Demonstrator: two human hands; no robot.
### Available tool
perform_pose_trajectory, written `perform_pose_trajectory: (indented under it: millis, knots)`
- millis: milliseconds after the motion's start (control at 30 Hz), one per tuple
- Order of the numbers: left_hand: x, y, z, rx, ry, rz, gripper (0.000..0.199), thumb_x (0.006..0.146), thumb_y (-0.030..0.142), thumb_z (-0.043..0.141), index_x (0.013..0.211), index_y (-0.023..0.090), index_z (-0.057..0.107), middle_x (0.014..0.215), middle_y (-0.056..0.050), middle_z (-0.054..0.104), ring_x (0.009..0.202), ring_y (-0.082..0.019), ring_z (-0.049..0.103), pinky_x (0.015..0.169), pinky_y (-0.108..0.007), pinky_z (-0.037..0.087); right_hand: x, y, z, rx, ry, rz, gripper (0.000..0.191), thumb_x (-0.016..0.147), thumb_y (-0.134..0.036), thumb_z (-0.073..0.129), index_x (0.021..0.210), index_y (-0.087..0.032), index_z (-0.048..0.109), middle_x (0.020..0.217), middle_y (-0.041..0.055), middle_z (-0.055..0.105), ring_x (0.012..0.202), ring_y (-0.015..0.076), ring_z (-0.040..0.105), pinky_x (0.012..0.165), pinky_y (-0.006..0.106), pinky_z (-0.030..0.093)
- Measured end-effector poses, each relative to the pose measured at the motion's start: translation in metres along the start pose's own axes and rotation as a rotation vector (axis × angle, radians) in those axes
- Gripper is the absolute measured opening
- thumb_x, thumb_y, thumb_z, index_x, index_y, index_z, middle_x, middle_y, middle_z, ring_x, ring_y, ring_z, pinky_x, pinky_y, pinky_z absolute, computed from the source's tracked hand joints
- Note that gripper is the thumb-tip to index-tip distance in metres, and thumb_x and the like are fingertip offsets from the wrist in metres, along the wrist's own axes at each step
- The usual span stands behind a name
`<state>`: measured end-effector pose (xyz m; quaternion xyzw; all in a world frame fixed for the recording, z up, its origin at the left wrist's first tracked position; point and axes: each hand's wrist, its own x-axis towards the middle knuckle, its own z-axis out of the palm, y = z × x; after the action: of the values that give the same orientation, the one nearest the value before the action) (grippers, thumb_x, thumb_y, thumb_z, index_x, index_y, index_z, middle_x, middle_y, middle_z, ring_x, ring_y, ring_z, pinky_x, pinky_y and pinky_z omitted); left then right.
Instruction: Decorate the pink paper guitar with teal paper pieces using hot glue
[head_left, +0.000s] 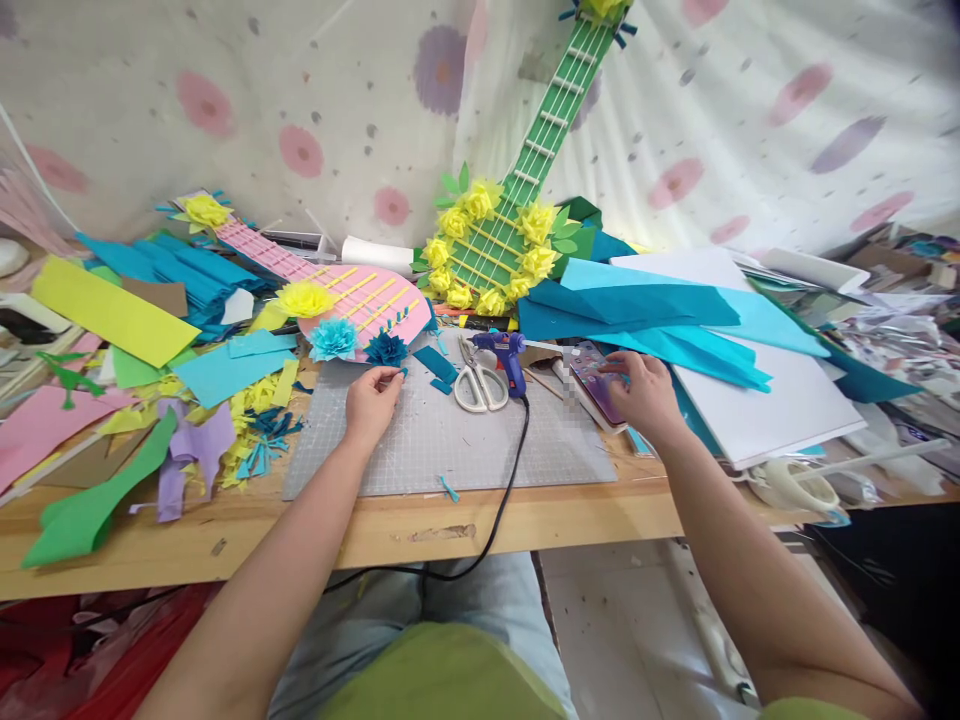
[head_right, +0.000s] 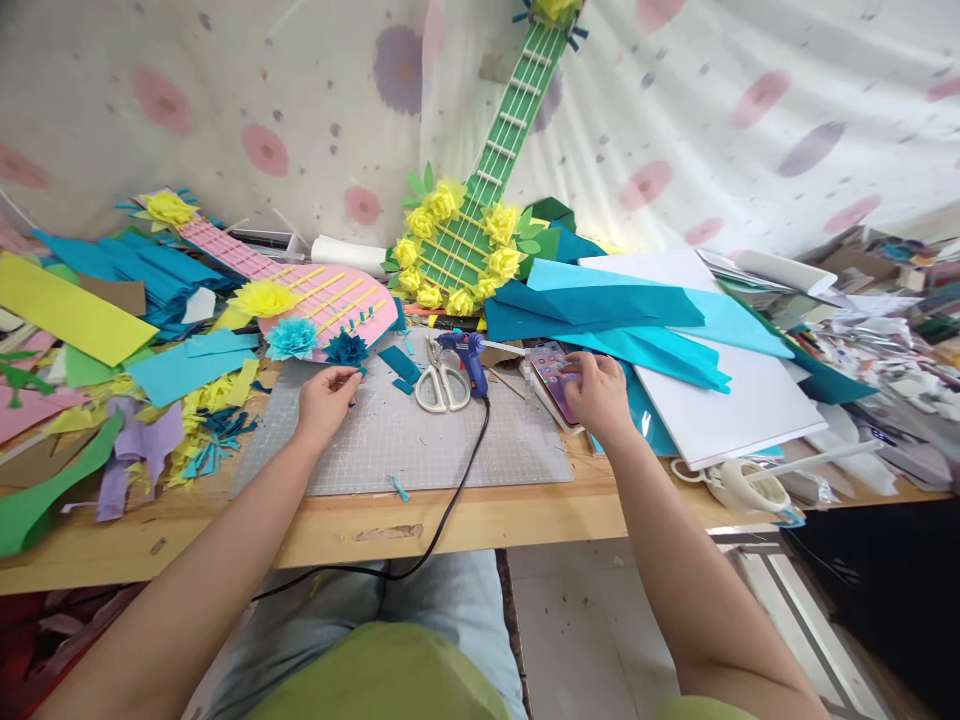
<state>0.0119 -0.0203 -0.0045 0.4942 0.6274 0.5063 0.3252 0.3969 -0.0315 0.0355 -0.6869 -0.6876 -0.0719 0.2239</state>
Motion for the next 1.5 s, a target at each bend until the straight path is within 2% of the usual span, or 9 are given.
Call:
perform_pose_trajectory:
  millis: [133, 300, 533, 700, 800, 1033, 1200, 1433, 1500]
  knots:
    - [0.0, 0.0, 0.0, -0.004, 0.003, -0.006, 0.024, 0.069, 0.037, 0.061, 0.081, 0.016, 0.067, 0.056, 0.001, 0.058, 0.045, -0.01, 0.051, 0.043, -0.021, 0.04, 0.0, -0.001, 0.002, -0.024, -0.03, 0.005, 0.043, 0.066, -0.015, 0.043, 0.106, -0.018, 0.058, 0.096, 0.009, 0.07, 0.107, 0.0303, 0.052, 0.095, 0.048, 0.038]
    - [0.0, -0.002, 0.0, -0.001, 0.004, -0.001, 0.025, 0.069, 0.038, 0.061, 0.081, 0.016, 0.067, 0.057, 0.001, 0.059, 0.046, -0.011, 0.051, 0.045, -0.021, 0.04, 0.001, -0.001, 0.004, -0.012, -0.001, 0.006, 0.045, 0.064, -0.014, 0.043, 0.106, -0.019, 0.057, 0.096, 0.0075, 0.071, 0.107, 0.0304, 0.051, 0.095, 0.048, 0.038]
    - [0.001, -0.004, 0.0, -0.011, 0.003, 0.002, 0.025, 0.069, 0.039, 0.061, 0.08, 0.017, 0.067, 0.057, 0.001, 0.06, 0.046, -0.011, 0.051, 0.046, -0.022, 0.04, 0.003, -0.007, 0.004, 0.012, -0.029, 0.018, 0.038, 0.066, -0.015, 0.043, 0.101, -0.018, 0.058, 0.096, 0.0084, 0.071, 0.105, 0.0294, 0.053, 0.093, 0.046, 0.04]
    - [0.0, -0.001, 0.0, -0.009, -0.002, -0.006, 0.027, 0.069, 0.04, 0.061, 0.081, 0.017, 0.067, 0.059, 0.0, 0.061, 0.046, -0.011, 0.05, 0.044, -0.022, 0.04, 0.002, -0.01, 0.0, 0.052, -0.007, 0.011, 0.035, 0.063, -0.012, 0.041, 0.093, -0.019, 0.058, 0.085, 0.0065, 0.071, 0.094, 0.0269, 0.056, 0.089, 0.044, 0.041]
    - [0.0, 0.0, 0.0, -0.007, -0.006, -0.01, 0.026, 0.069, 0.039, 0.06, 0.081, 0.017, 0.067, 0.058, 0.0, 0.059, 0.046, -0.011, 0.05, 0.043, -0.022, 0.04, 0.003, -0.008, -0.003, 0.027, 0.012, 0.045, 0.035, 0.064, -0.012, 0.041, 0.094, -0.019, 0.057, 0.093, 0.008, 0.07, 0.097, 0.0284, 0.055, 0.086, 0.044, 0.042]
    - [0.0, 0.0, 0.0, -0.012, -0.005, -0.012, 0.026, 0.069, 0.038, 0.06, 0.081, 0.017, 0.067, 0.059, 0.0, 0.059, 0.047, -0.011, 0.051, 0.043, -0.022, 0.04, 0.006, -0.005, 0.001, -0.027, -0.037, 0.039, 0.04, 0.064, -0.012, 0.042, 0.101, -0.017, 0.056, 0.107, 0.0114, 0.065, 0.103, 0.0296, 0.053, 0.088, 0.045, 0.041]
    - [0.0, 0.0, -0.001, -0.008, -0.011, -0.031, 0.027, 0.069, 0.039, 0.06, 0.082, 0.016, 0.067, 0.062, -0.001, 0.062, 0.047, -0.011, 0.051, 0.044, -0.023, 0.04, 0.005, -0.005, 0.006, -0.053, -0.024, 0.041, 0.043, 0.064, -0.014, 0.043, 0.106, -0.016, 0.055, 0.109, 0.0136, 0.064, 0.107, 0.0323, 0.05, 0.089, 0.046, 0.041]
    - [0.0, 0.0, -0.001, -0.014, -0.003, 0.001, 0.024, 0.069, 0.038, 0.061, 0.079, 0.017, 0.067, 0.063, 0.0, 0.063, 0.047, -0.011, 0.052, 0.048, -0.023, 0.042, 0.001, -0.01, 0.004, -0.004, -0.106, -0.021, 0.043, 0.062, -0.012, 0.044, 0.103, -0.019, 0.056, 0.105, 0.0099, 0.067, 0.106, 0.0308, 0.051, 0.093, 0.047, 0.038]
    - [0.0, -0.001, 0.0, -0.017, -0.003, 0.004, 0.023, 0.069, 0.038, 0.061, 0.079, 0.017, 0.067, 0.061, 0.0, 0.062, 0.047, -0.011, 0.052, 0.047, -0.022, 0.041, 0.001, -0.013, 0.001, 0.006, -0.077, -0.007, 0.041, 0.063, -0.012, 0.044, 0.101, -0.02, 0.056, 0.106, 0.0099, 0.066, 0.106, 0.0309, 0.051, 0.092, 0.046, 0.039]
